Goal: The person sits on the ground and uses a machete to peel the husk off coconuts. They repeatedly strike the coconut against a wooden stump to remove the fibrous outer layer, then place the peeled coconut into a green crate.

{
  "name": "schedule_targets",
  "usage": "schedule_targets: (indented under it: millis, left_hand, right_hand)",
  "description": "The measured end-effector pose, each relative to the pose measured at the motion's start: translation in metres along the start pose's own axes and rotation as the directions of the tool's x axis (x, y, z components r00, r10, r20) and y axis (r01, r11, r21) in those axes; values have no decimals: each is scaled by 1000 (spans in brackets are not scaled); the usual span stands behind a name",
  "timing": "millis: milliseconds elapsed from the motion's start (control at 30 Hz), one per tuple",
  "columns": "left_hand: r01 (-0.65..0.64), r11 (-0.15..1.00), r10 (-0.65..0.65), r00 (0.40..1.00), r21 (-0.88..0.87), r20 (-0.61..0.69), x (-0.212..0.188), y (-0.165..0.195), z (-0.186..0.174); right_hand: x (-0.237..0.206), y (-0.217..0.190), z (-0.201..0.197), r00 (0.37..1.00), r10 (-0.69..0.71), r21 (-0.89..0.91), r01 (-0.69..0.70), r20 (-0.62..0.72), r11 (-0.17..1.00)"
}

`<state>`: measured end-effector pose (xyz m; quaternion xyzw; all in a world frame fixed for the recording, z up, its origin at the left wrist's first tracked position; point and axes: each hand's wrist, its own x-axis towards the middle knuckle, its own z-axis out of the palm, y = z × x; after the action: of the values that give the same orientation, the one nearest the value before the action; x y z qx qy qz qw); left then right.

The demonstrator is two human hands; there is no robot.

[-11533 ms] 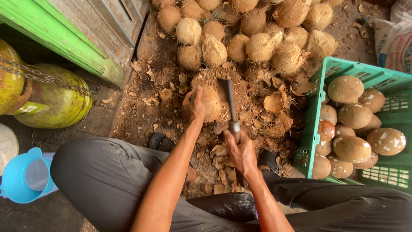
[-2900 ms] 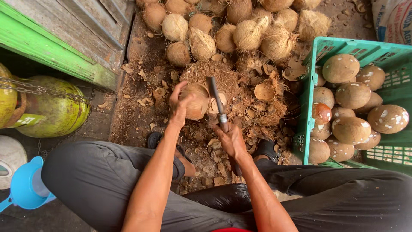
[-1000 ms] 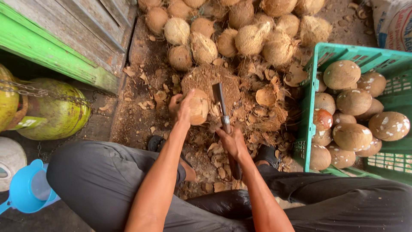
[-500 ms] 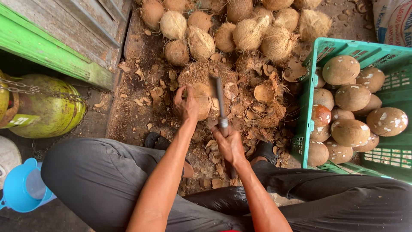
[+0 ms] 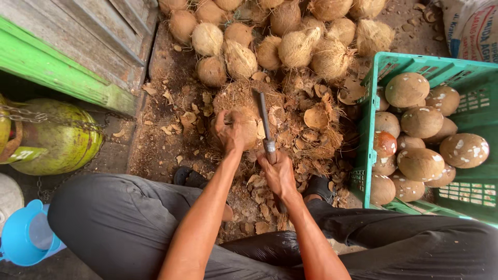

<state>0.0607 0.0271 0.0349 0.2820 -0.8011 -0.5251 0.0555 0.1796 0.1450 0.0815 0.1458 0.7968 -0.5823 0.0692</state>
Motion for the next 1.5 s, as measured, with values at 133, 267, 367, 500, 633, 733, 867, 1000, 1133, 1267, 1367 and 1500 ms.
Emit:
schedule_targets:
  millis: [133, 267, 367, 500, 633, 733, 867, 1000, 1133, 1267, 1367, 1500]
  left_hand:
    - [-99, 963, 104, 995, 252, -7, -1, -6, 0]
    - [30, 1000, -30, 999, -2, 40, 9, -13, 4]
    - [-58, 998, 59, 997, -19, 50, 17, -22, 6]
    - [19, 985, 3, 991, -172, 132, 19, -46, -14]
    - [415, 901, -377, 893, -127, 244, 44, -49, -33]
    - [534, 806, -416, 817, -256, 399, 49, -45, -38]
    - [312, 849, -187, 932, -426, 311, 35, -37, -30]
    - [119, 961, -67, 976, -248, 208, 27, -28, -20]
    - [198, 968, -181, 977, -154, 116, 24, -14, -23]
    - [303, 949, -292, 948, -87, 125, 16, 8, -26]
    - [331, 933, -312, 940, -142, 141, 5, 18, -28]
    - [383, 920, -370, 920, -83, 131, 7, 28, -30]
  right_hand:
    - [-4, 22, -1, 979, -135, 91, 150, -150, 984]
    - [11, 41, 4, 999, 40, 61, -40, 11, 997]
    - [15, 45, 3, 979, 198, -77, -195, 45, 978]
    - [12, 44, -2, 992, 116, -202, -102, 57, 974]
    - [10, 51, 0, 979, 187, -233, -164, 80, 959]
    - [11, 60, 8, 958, 231, -241, -186, 172, 952]
    - [5, 57, 9, 958, 223, -268, -171, 179, 948]
    - [-3, 34, -12, 974, 191, -115, -177, 126, 977]
    - [-10, 11, -26, 1000, 11, -39, -12, -28, 999]
    - [-14, -3, -8, 998, -13, 182, 22, -55, 983]
    - [-18, -6, -4, 992, 81, 268, -105, 100, 958]
    - [-18, -3, -14, 1000, 10, 216, -4, -24, 976]
